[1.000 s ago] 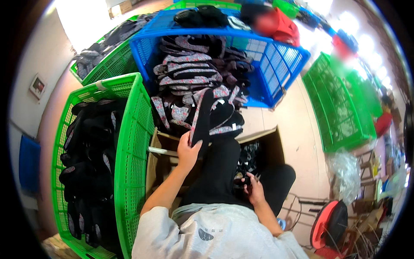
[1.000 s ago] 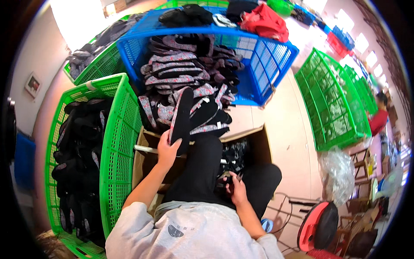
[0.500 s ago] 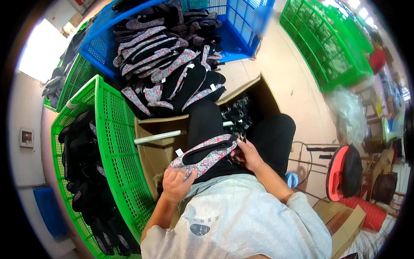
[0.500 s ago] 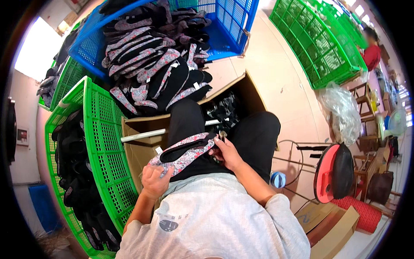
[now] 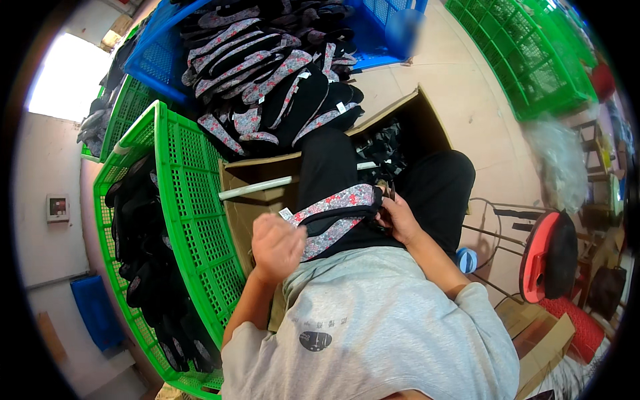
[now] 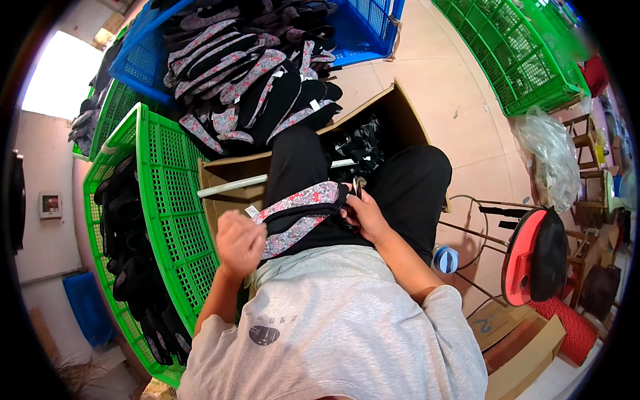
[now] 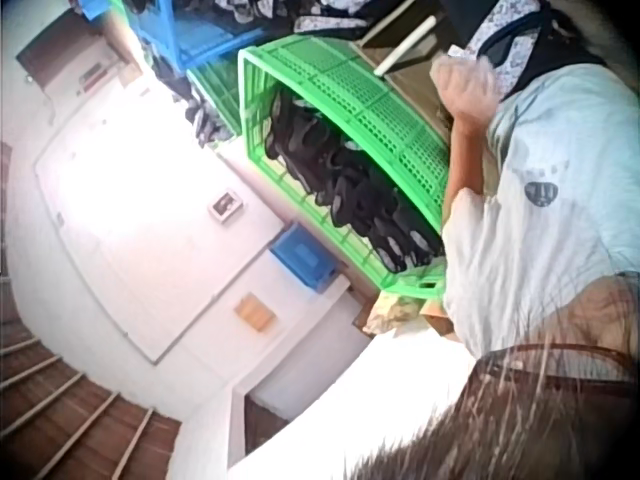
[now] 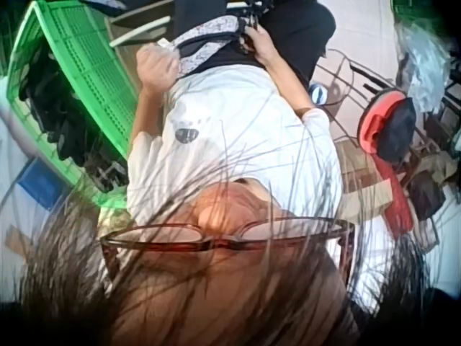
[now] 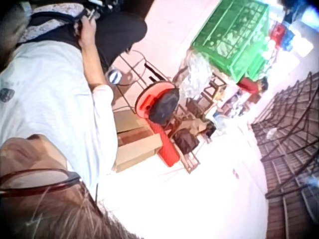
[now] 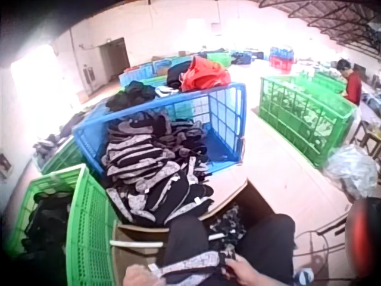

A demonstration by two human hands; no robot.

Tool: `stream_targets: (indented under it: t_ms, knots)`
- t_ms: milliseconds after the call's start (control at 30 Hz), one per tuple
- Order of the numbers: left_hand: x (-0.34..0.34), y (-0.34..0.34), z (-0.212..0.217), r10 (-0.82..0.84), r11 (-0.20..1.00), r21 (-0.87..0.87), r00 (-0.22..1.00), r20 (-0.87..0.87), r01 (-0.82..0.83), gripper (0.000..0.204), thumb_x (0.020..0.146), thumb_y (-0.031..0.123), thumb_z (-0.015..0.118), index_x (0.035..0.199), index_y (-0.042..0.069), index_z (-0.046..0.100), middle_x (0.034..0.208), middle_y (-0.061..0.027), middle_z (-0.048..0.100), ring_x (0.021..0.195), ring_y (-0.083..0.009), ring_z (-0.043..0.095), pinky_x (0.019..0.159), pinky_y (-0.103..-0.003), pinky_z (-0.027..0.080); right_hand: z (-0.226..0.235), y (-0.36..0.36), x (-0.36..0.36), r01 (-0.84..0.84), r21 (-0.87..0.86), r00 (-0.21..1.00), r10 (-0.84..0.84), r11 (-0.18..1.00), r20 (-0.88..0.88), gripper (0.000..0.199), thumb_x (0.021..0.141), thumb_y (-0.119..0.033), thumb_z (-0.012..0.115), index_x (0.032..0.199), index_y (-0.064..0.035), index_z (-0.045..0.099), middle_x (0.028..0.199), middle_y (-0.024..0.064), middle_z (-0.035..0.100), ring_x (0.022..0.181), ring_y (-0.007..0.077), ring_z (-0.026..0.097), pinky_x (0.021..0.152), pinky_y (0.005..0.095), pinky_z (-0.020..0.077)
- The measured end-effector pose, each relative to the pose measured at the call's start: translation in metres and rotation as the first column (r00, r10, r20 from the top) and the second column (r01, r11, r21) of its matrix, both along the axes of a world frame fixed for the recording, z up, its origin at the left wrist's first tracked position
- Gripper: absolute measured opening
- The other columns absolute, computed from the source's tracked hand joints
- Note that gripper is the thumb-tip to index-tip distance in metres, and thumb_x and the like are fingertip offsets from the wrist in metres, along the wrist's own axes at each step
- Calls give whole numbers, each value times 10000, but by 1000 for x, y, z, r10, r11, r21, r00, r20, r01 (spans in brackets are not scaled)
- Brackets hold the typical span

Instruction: The person assembles slippers by hand, taking a sole and an upper from a blue crate, attaching a strap, and placing the finished slipper into a green crate. The process is repeated for multiple units.

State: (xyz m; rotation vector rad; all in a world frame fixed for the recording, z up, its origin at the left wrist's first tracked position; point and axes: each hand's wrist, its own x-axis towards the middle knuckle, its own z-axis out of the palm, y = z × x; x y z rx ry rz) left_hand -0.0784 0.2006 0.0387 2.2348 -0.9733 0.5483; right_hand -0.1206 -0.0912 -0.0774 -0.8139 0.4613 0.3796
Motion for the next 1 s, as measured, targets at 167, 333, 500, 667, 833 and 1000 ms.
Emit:
stream_targets:
  t_ms: [167,333,500,667,833,1000]
  knots:
    - [37,-4,19,166,983,-66,981,-99,-173,148,718,-25,733,846,35,691,786,-82,640,760,-272,606,741,-375,478,5,1,0,28,-36,999,-29,999,-46,275,972,-173,564,1243,-126,563,807,-10,595,633,51,552,455,169,315]
    - [42,2,25,175,976,-78,950,-258,-201,118,757,-6,733,860,31,689,819,-87,663,774,-257,613,735,-340,480,7,1,-3,43,-31,998,-44,999,-36,254,965,-180,594,1214,-129,575,802,-29,588,622,46,545,454,167,303]
    - [27,5,27,68,996,-18,908,-414,-83,100,720,27,755,794,50,693,738,-67,618,736,-260,589,707,-353,475,6,2,-1,43,-41,998,-44,998,-47,245,965,-186,601,1201,-126,586,793,-33,580,615,41,540,447,171,287]
    - [-11,0,32,-51,949,269,919,-391,167,122,693,150,779,795,104,731,743,-44,594,751,-249,584,681,-384,423,2,0,-2,46,-28,999,-47,999,-20,241,958,-179,605,1193,-126,588,770,-36,557,593,46,502,452,174,284]
    - [-40,-1,0,215,905,413,945,-244,-100,212,706,168,776,900,99,725,812,-31,569,817,-242,552,703,-392,397,9,4,1,50,-82,998,-53,995,-38,222,950,-178,611,1166,-127,593,741,-45,531,580,51,469,463,183,292]
    - [-47,-13,-21,344,903,342,915,-210,-261,158,727,152,759,871,105,715,807,-35,573,821,-247,555,720,-396,403,6,3,1,46,-78,999,-48,996,-23,185,951,-175,605,1129,-128,595,727,-50,517,577,46,458,466,184,288]
